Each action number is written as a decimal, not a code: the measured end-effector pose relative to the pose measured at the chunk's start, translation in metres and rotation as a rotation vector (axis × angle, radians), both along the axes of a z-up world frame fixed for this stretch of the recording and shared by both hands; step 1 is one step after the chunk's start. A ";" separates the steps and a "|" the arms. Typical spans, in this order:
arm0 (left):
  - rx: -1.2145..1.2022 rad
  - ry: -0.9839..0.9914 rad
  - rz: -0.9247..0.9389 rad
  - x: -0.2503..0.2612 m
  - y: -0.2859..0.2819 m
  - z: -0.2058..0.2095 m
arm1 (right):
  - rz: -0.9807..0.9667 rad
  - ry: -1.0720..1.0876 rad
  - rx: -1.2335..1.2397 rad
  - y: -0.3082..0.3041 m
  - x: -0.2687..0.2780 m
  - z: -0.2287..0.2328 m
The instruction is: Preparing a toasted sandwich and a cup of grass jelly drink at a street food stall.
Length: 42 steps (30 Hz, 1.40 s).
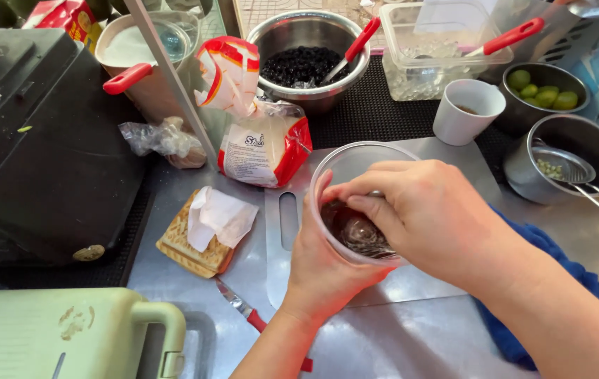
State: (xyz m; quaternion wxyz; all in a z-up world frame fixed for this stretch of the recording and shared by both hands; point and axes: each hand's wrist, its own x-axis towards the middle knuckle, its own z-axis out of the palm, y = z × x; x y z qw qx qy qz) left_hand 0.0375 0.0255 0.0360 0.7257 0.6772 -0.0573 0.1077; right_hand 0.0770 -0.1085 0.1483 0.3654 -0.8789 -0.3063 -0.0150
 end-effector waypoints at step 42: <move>0.238 0.144 0.008 0.001 0.002 -0.013 | 0.096 0.102 0.021 -0.031 0.008 0.004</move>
